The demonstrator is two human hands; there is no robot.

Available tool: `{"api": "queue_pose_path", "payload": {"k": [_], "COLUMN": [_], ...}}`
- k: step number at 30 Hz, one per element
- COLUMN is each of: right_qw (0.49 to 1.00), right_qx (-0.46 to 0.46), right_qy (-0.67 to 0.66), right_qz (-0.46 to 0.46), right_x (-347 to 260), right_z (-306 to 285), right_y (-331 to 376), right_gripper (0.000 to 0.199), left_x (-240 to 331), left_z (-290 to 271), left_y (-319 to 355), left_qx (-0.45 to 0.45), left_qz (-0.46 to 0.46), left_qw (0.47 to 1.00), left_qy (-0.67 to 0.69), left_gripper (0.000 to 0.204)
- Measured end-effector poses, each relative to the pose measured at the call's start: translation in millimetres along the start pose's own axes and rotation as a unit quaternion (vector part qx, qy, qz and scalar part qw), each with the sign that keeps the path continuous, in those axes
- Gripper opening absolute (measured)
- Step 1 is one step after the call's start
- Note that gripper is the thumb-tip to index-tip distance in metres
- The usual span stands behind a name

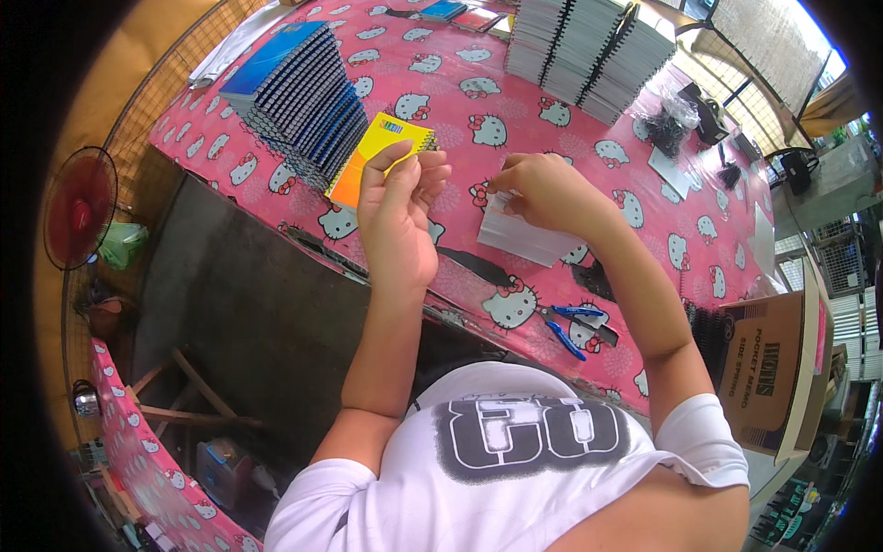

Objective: The person organizes and assembles notebooks by hand, placing covers on stacks of paper and using pliers to cut or crimp the metal spiral bindings.

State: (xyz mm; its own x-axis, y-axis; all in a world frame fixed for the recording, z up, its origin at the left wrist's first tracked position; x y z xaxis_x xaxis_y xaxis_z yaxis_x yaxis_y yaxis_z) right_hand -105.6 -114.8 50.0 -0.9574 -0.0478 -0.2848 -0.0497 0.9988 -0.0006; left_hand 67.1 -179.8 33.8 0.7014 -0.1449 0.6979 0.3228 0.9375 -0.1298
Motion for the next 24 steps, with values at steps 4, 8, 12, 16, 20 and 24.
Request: {"api": "queue_pose_path", "payload": {"k": [4,8,12,16,20,24], "right_qw": [1.0,1.0,0.979,0.938,0.955,0.872], "right_qx": [-0.011,-0.006,0.143,0.258,0.247,0.427], "right_qy": [-0.014,0.007,-0.139,-0.221,-0.165,-0.203], "right_qz": [-0.004,-0.004,0.043,0.068,0.015,0.127], "right_x": [1.4,2.7,10.6,-12.1,-1.5,49.7], "right_z": [-1.1,5.6,-5.8,-17.6,9.3,-0.9], "right_y": [-1.4,3.1,16.8,44.3,76.6,110.5], "right_gripper": [0.033,0.035,0.031,0.031,0.046,0.05], "left_x": [-15.8,-25.5,-34.7,-50.9,-85.9,-65.4], "left_z": [-3.9,-9.5,-4.0,27.9,20.2,43.4], "left_y": [1.3,2.0,3.6,-5.2,-24.6,-13.0], "left_qx": [-0.006,-0.004,-0.083,-0.057,-0.196,-0.256], "left_qz": [-0.018,-0.046,-0.174,-0.304,-0.137,0.016], "left_qw": [1.0,0.997,0.979,0.949,0.935,0.923], "left_qy": [-0.011,-0.055,-0.064,-0.06,-0.262,-0.287], "left_gripper": [0.021,0.023,0.032,0.042,0.046,0.044]}}
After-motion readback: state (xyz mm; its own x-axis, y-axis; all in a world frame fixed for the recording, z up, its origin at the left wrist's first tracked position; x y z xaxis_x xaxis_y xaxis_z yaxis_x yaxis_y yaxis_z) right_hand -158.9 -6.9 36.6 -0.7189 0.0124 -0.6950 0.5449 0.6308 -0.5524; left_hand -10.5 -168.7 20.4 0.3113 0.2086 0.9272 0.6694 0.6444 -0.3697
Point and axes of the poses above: each hand's wrist, its own y-axis away from the middle knuckle, its own z-axis out of the palm, x = y × z, the point moved 2 cm from there along -y, towards the middle knuckle, and after that the axes turned 4 degrees about z, right-handed, at the moved point
